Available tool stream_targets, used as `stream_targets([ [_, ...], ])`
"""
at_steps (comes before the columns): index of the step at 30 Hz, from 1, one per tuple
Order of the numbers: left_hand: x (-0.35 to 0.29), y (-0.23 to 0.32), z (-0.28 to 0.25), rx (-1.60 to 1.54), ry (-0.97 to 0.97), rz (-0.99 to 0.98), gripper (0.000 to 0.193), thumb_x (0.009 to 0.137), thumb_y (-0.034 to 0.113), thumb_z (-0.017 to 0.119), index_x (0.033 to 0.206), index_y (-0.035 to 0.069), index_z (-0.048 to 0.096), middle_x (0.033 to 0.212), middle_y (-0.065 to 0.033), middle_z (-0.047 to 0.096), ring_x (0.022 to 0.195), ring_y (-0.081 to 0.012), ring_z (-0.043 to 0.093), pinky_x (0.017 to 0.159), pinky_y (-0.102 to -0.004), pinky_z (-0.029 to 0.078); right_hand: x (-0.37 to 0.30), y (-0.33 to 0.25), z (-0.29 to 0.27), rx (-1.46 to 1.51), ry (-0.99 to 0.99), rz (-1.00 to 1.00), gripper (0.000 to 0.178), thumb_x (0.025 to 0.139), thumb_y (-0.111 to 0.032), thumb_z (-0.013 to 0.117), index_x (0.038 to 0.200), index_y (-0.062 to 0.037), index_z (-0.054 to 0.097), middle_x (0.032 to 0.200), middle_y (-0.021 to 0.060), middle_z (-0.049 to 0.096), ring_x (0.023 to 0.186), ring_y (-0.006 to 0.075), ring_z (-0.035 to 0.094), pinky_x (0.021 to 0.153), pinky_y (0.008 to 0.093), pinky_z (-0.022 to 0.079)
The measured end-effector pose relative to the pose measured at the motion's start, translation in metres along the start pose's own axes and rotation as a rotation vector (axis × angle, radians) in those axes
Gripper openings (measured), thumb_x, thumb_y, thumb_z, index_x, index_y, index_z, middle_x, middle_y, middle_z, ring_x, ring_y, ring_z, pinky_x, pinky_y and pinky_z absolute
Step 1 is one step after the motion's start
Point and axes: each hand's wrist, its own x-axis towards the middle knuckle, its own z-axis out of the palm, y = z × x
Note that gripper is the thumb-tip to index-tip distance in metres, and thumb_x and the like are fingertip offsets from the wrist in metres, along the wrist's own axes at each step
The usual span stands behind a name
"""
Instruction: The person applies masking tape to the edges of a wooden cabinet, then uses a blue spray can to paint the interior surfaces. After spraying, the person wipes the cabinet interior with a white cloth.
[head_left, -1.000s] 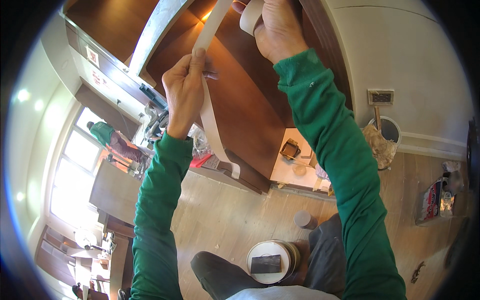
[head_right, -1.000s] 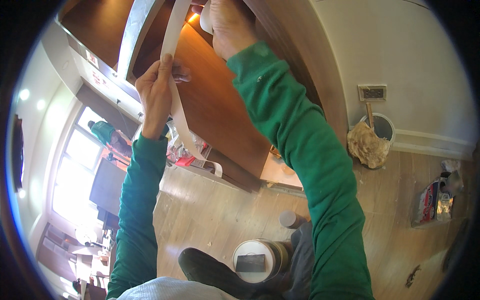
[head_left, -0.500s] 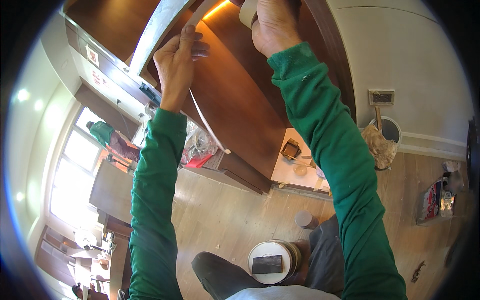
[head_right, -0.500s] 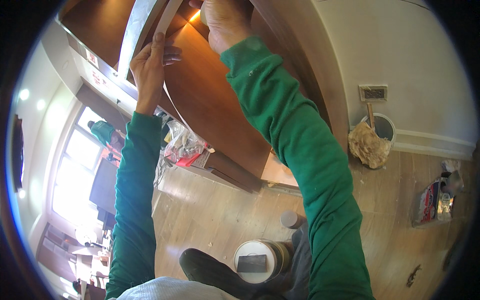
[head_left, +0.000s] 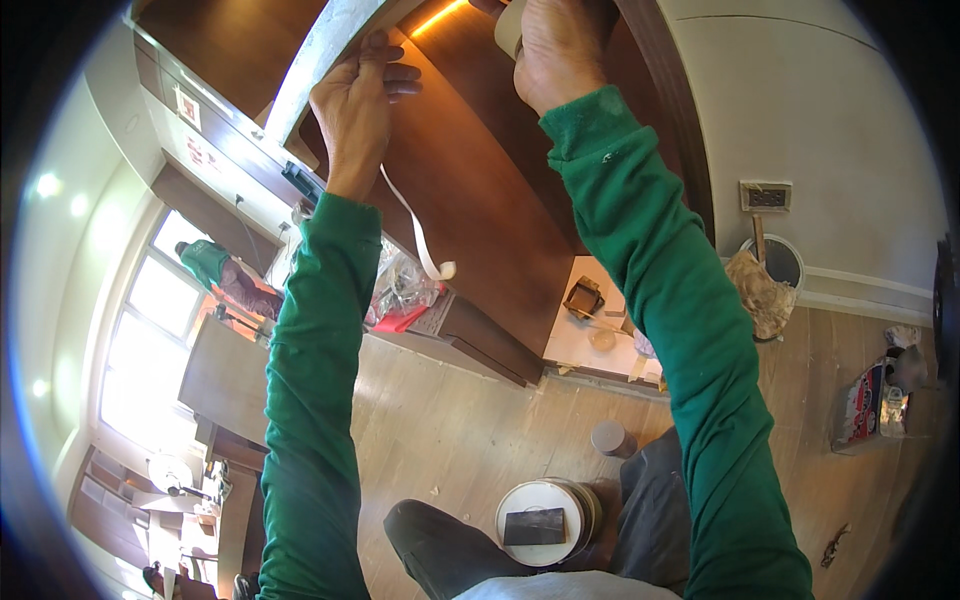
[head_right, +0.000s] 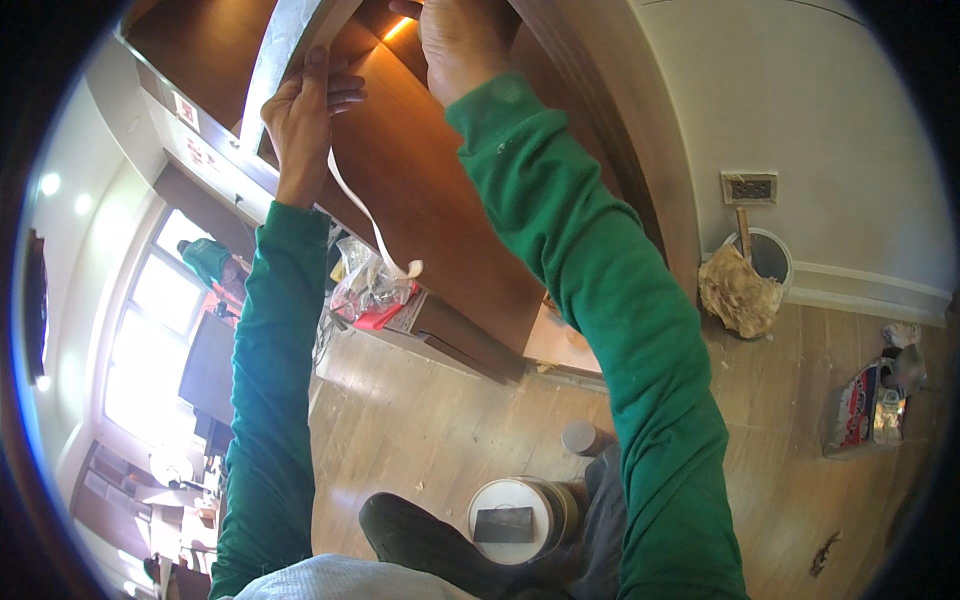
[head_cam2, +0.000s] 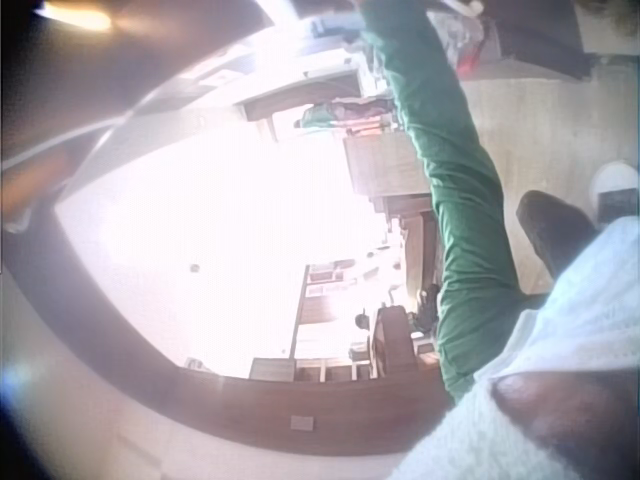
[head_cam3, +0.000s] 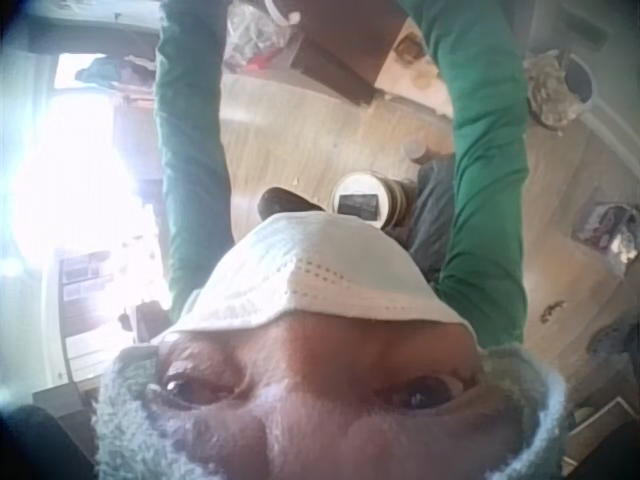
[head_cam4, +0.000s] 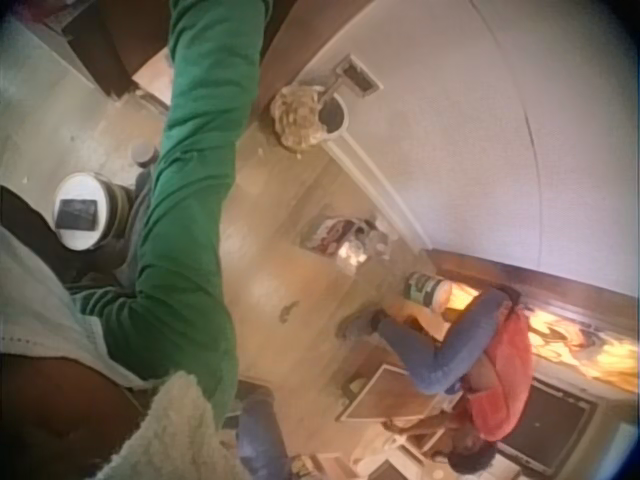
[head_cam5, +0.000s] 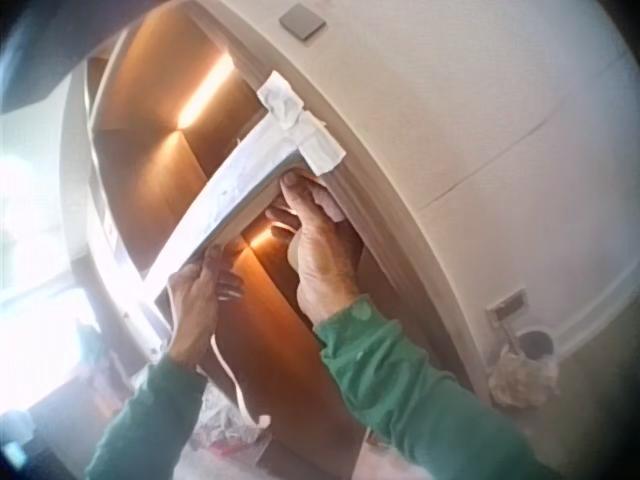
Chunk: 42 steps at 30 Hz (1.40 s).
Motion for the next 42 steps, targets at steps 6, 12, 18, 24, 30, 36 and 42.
stream_targets([
  [6,0.003,0.002,0.004,-0.002,0.025,-0.005,0.045,0.098,0.036,0.060,0.101,-0.008,0.065,0.083,-0.0144,0.069,0.062,-0.0203,0.069,0.060,-0.0285,0.055,0.001,0.000,-0.003,-0.030,0.011,0.047,0.024,0.091,-0.026,0.069,0.105,-0.0075,0.063,0.099,0.0047,0.066,0.085,0.0173,0.064,0.074,0.0288,0.051],
  [12,-0.001,0.004,0.011,-0.031,0.142,-0.105,0.040,0.099,0.028,0.058,0.104,-0.011,0.061,0.091,-0.0152,0.065,0.064,-0.0228,0.070,0.060,-0.0332,0.059,-0.011,0.005,0.011,0.192,-0.089,0.296,0.013,0.095,-0.010,0.058,0.105,-0.0029,0.061,0.099,0.0084,0.066,0.084,0.0176,0.066,0.079,0.0289,0.051],
  [18,-0.001,-0.023,-0.023,-0.012,0.183,-0.118,0.040,0.096,0.029,0.063,0.094,-0.010,0.066,0.077,-0.0115,0.065,0.062,-0.0190,0.067,0.060,-0.0308,0.057,-0.010,-0.010,0.018,0.229,0.090,0.038,0.014,0.098,-0.012,0.057,0.107,-0.0022,0.062,0.100,0.0082,0.066,0.089,0.0172,0.065,0.083,0.0297,0.052],
  [24,-0.006,-0.060,-0.053,0.154,0.184,-0.137,0.038,0.091,0.035,0.069,0.084,-0.002,0.074,0.062,-0.0028,0.060,0.056,-0.0086,0.052,0.055,-0.0262,0.045,-0.045,0.006,-0.001,0.065,-0.011,0.188,0.034,0.090,-0.013,0.067,0.120,-0.0008,0.056,0.107,0.0106,0.063,0.097,0.0202,0.063,0.088,0.0341,0.051],
  [30,-0.019,-0.074,-0.048,0.115,0.240,-0.049,0.033,0.087,0.031,0.073,0.090,-0.002,0.075,0.065,-0.0024,0.063,0.059,-0.0075,0.051,0.058,-0.0247,0.044,-0.089,0.017,-0.032,-0.094,0.130,0.285,0.018,0.089,-0.009,0.064,0.104,0.0014,0.064,0.097,0.0111,0.066,0.087,0.0228,0.069,0.077,0.0300,0.053],
  [36,-0.018,-0.079,-0.047,0.085,0.292,-0.008,0.029,0.087,0.027,0.074,0.091,-0.002,0.075,0.074,-0.0056,0.070,0.065,-0.0093,0.057,0.066,-0.0250,0.047,-0.098,0.025,-0.051,-0.182,0.152,0.378,0.016,0.089,-0.009,0.064,0.101,0.0013,0.067,0.093,0.0097,0.066,0.079,0.0192,0.069,0.069,0.0280,0.054],
  [42,-0.002,-0.074,-0.060,0.217,0.359,0.042,0.031,0.087,0.023,0.073,0.079,-0.007,0.072,0.069,-0.0087,0.070,0.061,-0.0126,0.064,0.063,-0.0263,0.051,-0.098,0.027,-0.063,-0.231,0.137,0.391,0.016,0.088,-0.009,0.065,0.100,0.0006,0.069,0.092,0.0095,0.066,0.075,0.0177,0.068,0.067,0.0274,0.054],
])
